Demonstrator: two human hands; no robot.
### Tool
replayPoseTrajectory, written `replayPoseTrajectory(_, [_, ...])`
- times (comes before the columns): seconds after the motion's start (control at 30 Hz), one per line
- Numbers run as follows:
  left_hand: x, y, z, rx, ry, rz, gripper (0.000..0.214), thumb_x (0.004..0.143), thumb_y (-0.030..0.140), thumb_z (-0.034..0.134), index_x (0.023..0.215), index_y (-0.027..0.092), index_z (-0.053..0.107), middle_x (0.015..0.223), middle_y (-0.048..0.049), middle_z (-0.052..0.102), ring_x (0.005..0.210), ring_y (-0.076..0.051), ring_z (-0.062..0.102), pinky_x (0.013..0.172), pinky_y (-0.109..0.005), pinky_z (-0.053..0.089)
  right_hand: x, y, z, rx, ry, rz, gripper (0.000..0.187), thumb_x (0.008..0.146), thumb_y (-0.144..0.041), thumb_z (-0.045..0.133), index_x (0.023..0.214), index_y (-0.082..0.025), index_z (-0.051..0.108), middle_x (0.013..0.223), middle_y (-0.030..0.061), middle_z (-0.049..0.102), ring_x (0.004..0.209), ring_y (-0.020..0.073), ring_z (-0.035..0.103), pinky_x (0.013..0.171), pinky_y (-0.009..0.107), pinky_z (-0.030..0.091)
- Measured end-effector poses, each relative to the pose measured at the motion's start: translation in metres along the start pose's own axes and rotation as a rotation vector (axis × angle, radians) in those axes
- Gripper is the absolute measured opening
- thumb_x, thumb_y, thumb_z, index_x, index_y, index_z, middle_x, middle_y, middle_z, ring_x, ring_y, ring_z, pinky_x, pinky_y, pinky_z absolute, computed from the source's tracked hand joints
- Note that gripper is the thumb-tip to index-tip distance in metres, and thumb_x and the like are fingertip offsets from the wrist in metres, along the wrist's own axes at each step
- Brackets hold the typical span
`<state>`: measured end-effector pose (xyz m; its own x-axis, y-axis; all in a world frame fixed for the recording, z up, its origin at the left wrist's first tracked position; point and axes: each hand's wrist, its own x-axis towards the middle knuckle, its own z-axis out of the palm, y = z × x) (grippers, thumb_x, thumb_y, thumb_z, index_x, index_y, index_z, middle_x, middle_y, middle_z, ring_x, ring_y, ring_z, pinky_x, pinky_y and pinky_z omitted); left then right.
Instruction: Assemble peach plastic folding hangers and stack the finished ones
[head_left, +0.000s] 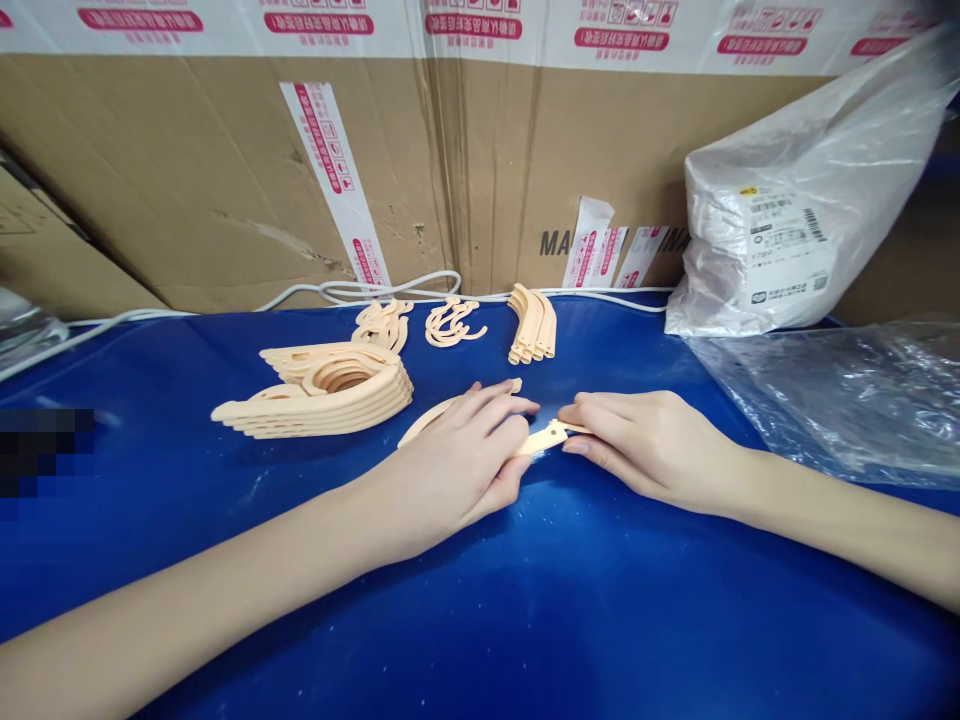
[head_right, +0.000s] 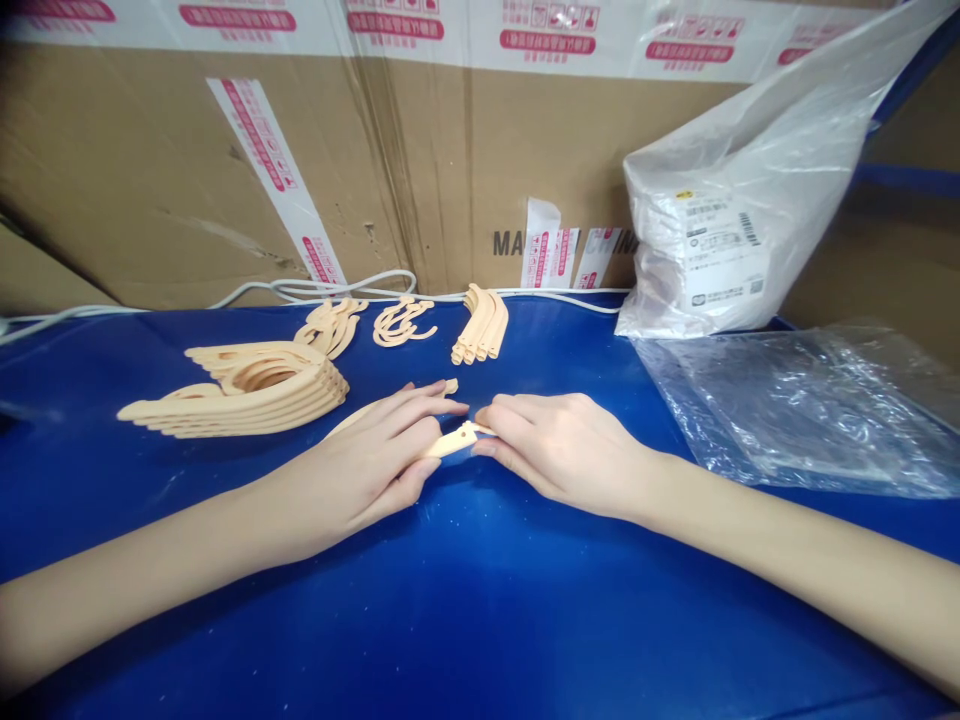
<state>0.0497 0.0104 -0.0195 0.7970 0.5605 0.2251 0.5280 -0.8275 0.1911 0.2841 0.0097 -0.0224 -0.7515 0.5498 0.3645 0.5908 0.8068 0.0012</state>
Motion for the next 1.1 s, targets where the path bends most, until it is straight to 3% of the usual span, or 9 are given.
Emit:
replayPoseTrajectory(0.4, [-0.0014, 0.0004, 0.0037, 0.043, 0.005, 0.020, 0.030, 0.096, 0.021, 0.033, 0.116, 0.011, 0.054, 0.128, -0.0107, 0.059, 0.136, -0.026, 0.037, 0.114, -0.047, 0.033, 0.0022, 0.0005, 0.0009, -0.122, 0.006, -0.079, 0.034, 0.102, -0.031, 0.031, 0.092, -0.014, 0.059, 0.076, 0.0037, 0.061, 0.063, 0.0145, 0.058, 0.056, 0.026, 0.041])
replayPoseTrajectory(0.93, [-0.0017, -0.0013, 0.0034, 0.028, 0.023, 0.072, 0.027, 0.097, 0.020, 0.034, 0.112, 0.011, 0.055, 0.126, -0.0116, 0.060, 0.135, -0.028, 0.039, 0.112, -0.050, 0.035, 0.0028, 0.0010, -0.0011, -0.317, 0.056, -0.191, 0.027, 0.101, -0.024, 0.037, 0.082, -0.015, 0.055, 0.068, 0.0000, 0.048, 0.058, 0.0142, 0.044, 0.056, 0.027, 0.033])
replayPoseTrajectory(1.1, [-0.0018, -0.0021, 0.0031, 0.046, 0.020, 0.095, 0.028, 0.097, 0.020, 0.033, 0.109, 0.009, 0.056, 0.124, -0.0142, 0.060, 0.134, -0.029, 0.041, 0.111, -0.051, 0.036, 0.0046, 0.0034, -0.0052, -0.431, 0.069, -0.250, 0.027, 0.100, -0.032, 0.038, 0.094, -0.015, 0.058, 0.072, 0.0015, 0.053, 0.065, 0.0166, 0.046, 0.059, 0.030, 0.033])
